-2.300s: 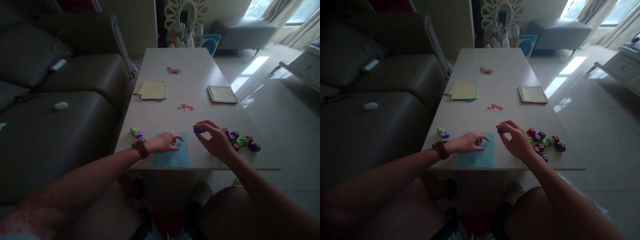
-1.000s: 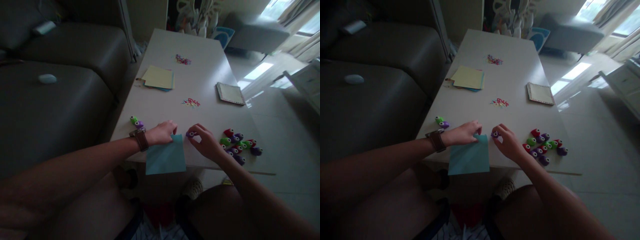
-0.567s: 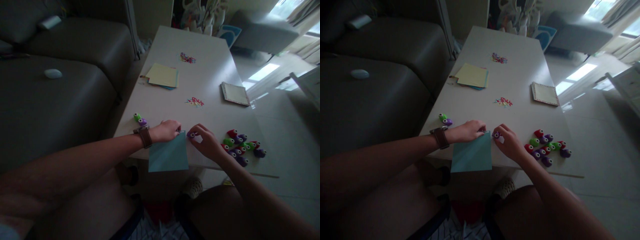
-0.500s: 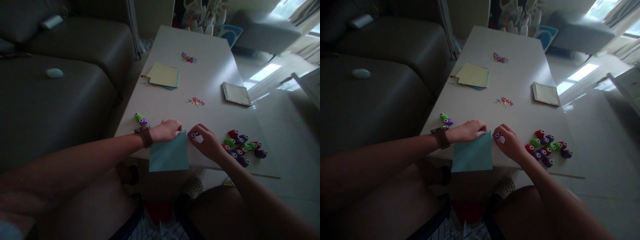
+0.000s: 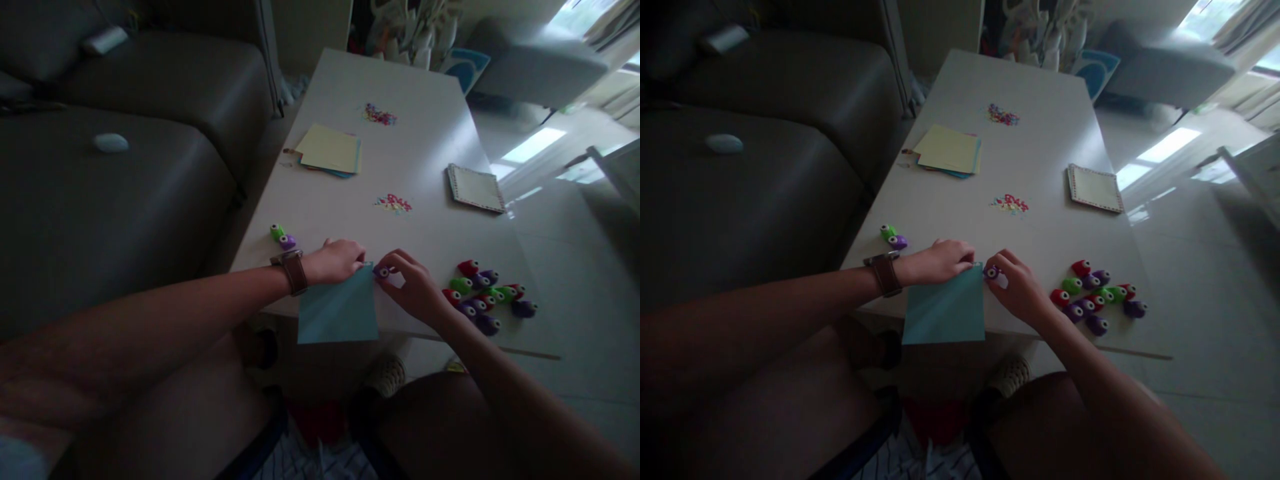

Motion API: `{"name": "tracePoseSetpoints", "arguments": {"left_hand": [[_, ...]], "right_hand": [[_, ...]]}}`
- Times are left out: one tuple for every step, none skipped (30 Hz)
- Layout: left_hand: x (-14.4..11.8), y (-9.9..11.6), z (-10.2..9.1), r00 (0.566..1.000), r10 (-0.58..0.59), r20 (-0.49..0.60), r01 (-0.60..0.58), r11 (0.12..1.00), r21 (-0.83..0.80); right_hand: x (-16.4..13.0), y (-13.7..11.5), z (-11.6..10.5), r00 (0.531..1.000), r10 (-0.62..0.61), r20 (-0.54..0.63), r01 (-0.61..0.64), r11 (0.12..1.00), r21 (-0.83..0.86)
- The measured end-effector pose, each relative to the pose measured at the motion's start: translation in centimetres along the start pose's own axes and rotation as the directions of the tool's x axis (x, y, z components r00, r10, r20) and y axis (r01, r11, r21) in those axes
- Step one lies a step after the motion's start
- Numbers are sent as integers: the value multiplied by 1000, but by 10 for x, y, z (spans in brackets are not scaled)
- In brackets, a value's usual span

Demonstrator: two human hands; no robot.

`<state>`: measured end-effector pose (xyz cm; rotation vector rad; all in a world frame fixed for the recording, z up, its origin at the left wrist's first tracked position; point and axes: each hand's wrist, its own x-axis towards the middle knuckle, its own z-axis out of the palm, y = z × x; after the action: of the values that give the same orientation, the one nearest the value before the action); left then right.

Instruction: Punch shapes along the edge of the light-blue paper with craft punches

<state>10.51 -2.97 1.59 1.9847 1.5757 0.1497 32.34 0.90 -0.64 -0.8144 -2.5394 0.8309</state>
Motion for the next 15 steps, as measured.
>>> {"name": "tracePoseSetpoints", "arguments": {"left_hand": [[0,0,0,1000,2,0,-2,1000,-1],[0,0,1,1000,1,2,-1,1000,-1],[1,0,1,1000,3,3,-3,1000,-1],[1,-1,2,1000,5,1,-5,1000,0],[2,-1,2,1000,7,-1,-7,1000,0],[3,-2,3,1000,14,-1,-14,1000,0],[3,-2,4,1000,24,0,-24,1000,-2],[4,-3,5,999,32,3,-32,999,-2],[3,-2,6,999,37,-2,-37,999,4],[3,-2,7,999,39,-22,-39,999,24],[1,0,7,997,44,-57,-41,997,60],[-1,2,6,994,51,-100,-40,993,110],[-4,5,6,988,62,-139,-39,985,165],[-8,8,4,984,79,-161,-44,976,211],[-12,12,3,984,90,-154,-52,970,236]], "right_hand": [[0,0,0,1000,-3,3,3,1000,-2],[0,-1,-1,1000,-7,5,7,1000,-2],[0,-1,-1,1000,-11,7,11,1000,-3],[0,-2,-1,1000,-13,7,13,1000,-7],[0,-2,-1,1000,-16,8,17,1000,-10],[0,-3,-1,1000,-20,9,20,1000,-11],[-1,-3,-1,1000,-23,11,23,1000,-8],[-1,-3,-1,1000,-24,14,24,1000,-3],[-1,-3,0,1000,-23,16,23,1000,0],[-1,-3,0,1000,-19,18,19,1000,-1],[-1,-2,0,1000,-14,21,14,1000,-7],[-1,-2,1,1000,-9,21,9,1000,-16],[-1,-1,1,1000,-8,24,9,1000,-24],[-1,-1,1,1000,-13,26,14,1000,-28],[-1,-1,1,999,-18,28,18,999,-27]]}}
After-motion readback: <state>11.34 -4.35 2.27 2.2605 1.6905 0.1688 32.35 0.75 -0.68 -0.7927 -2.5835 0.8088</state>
